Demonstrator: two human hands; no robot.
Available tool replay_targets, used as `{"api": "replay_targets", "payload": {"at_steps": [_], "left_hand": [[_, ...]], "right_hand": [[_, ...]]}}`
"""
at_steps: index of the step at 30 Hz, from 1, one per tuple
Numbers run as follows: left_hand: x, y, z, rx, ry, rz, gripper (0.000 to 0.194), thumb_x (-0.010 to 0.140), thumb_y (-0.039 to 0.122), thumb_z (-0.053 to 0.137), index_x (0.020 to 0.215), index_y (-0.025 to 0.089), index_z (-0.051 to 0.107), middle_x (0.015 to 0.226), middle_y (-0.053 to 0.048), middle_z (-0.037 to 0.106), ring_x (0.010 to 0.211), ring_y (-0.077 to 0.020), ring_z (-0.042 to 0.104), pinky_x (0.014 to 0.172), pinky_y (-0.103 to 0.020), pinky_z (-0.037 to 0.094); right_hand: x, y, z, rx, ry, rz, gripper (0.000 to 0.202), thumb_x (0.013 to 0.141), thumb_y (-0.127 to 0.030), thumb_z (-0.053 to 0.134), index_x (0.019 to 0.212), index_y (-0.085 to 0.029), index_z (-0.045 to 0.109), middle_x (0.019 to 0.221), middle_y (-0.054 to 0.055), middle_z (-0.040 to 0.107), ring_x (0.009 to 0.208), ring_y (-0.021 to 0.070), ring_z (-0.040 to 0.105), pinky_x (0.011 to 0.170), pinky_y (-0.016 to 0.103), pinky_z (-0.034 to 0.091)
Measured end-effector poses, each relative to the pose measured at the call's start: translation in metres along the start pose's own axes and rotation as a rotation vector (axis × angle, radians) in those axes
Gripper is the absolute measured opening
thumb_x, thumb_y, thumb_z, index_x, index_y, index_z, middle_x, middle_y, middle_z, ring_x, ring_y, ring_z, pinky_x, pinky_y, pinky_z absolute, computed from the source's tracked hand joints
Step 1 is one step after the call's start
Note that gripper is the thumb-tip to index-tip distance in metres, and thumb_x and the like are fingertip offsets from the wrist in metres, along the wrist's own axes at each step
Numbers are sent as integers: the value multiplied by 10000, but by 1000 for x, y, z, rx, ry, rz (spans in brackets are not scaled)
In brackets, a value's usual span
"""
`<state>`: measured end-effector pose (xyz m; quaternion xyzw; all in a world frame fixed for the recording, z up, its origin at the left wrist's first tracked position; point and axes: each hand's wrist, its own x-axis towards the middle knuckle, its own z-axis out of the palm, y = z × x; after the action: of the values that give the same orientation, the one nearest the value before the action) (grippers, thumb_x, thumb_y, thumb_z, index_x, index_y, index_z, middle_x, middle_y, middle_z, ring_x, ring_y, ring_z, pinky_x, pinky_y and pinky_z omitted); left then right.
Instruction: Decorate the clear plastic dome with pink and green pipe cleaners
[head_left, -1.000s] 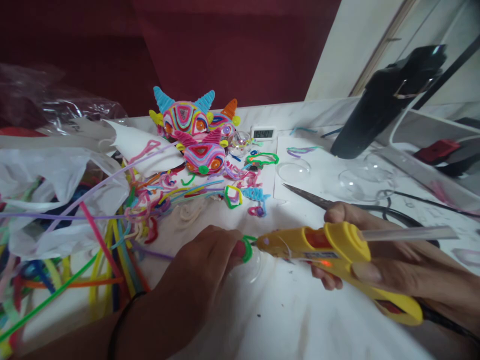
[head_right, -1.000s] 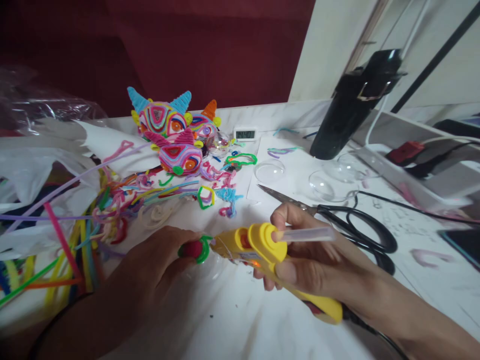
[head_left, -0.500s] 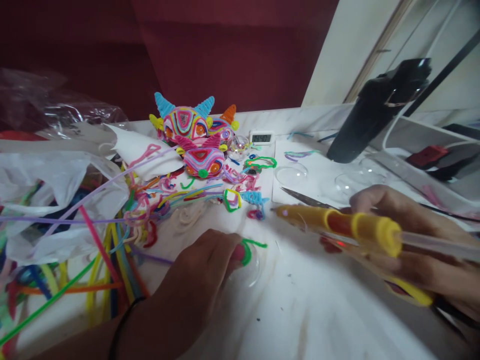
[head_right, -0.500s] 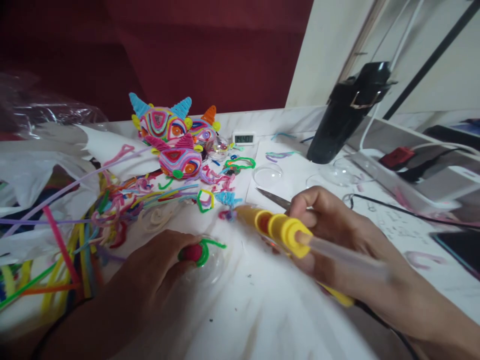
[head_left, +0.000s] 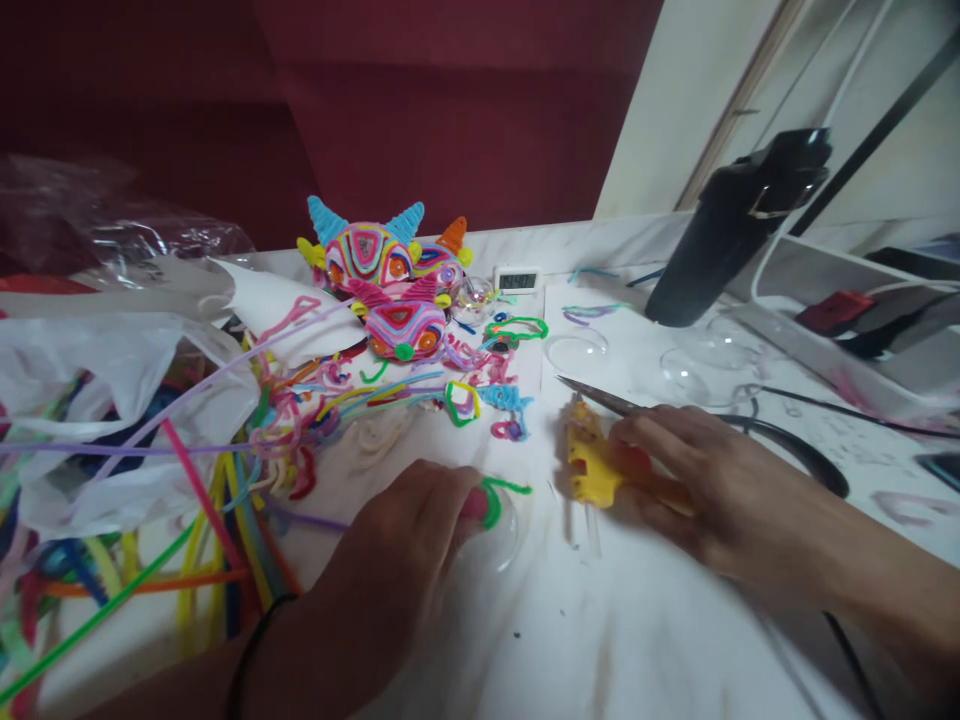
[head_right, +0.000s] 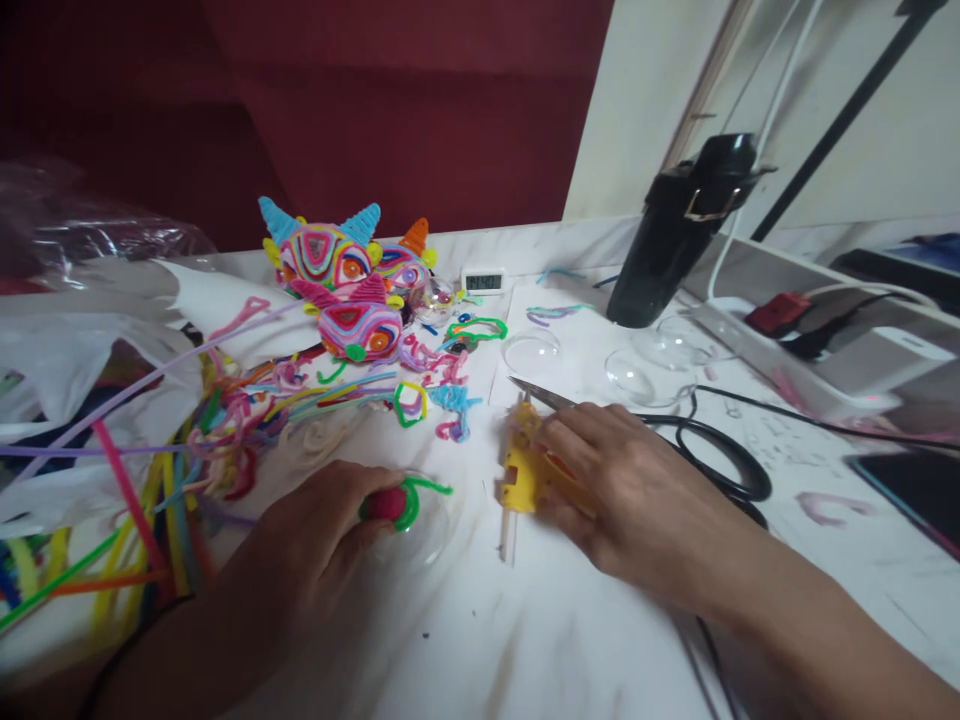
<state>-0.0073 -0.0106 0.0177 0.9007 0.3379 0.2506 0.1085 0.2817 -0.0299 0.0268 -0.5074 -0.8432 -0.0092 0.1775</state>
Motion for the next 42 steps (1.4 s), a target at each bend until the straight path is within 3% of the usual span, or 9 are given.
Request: {"api": "replay_targets", "payload": {"at_steps": [5,8,13,21,32,37,42], "left_hand": [[-2,-2,1,-19,-24,-7,185,912,90,456,1059,193,499,881,-30,603,782,-173,572,676,-291,482],[-2,-3,2,-33,-34,-32,186,911,88,461,1052,197,513,901,-32,611,810,-173,577,698,-291,486],[0,-2,2,-26,-21,-15,202,915,79,449,1064,185,534,916,-48,627,830,-189,582,738,-327,504],[2,-3,2,6,-50,27,203,927,61,435,1040,182,553,987,-63,637,889,-191,592,757,-325,527],[3,-3,3,39,19,114,242,926,81,458,1115,184,570,1015,-62,657,916,-199,603,792,-336,545],[5,-2,1,77,47,160,208,941,108,433,1053,151,604,968,-75,667,866,-211,606,730,-344,560],[8,0,0,96,58,182,233,949,108,407,1049,137,616,971,-82,673,872,-208,617,723,-341,568]], "right_hand": [[2,-21,-1,216,105,-4,237,862,-189,549,1095,-228,551,1071,92,617,966,247,606,786,387,512],[10,-44,4,394,85,21,223,859,-132,523,1052,-229,580,1045,80,632,948,216,619,775,345,535],[27,-70,19,375,-13,19,208,893,-144,453,969,-163,646,927,122,622,880,260,606,753,424,538],[29,-74,31,311,46,21,257,950,-169,418,871,-134,659,761,88,594,735,230,581,659,380,499],[25,-81,35,286,166,-19,236,948,-152,426,865,-112,643,733,86,598,694,226,575,620,363,493],[23,-85,33,288,146,-11,239,949,-150,420,848,-126,635,754,90,608,693,218,576,603,342,497],[23,-88,34,296,204,-23,231,950,-141,423,845,-123,628,734,79,609,675,208,571,585,325,482]]}}
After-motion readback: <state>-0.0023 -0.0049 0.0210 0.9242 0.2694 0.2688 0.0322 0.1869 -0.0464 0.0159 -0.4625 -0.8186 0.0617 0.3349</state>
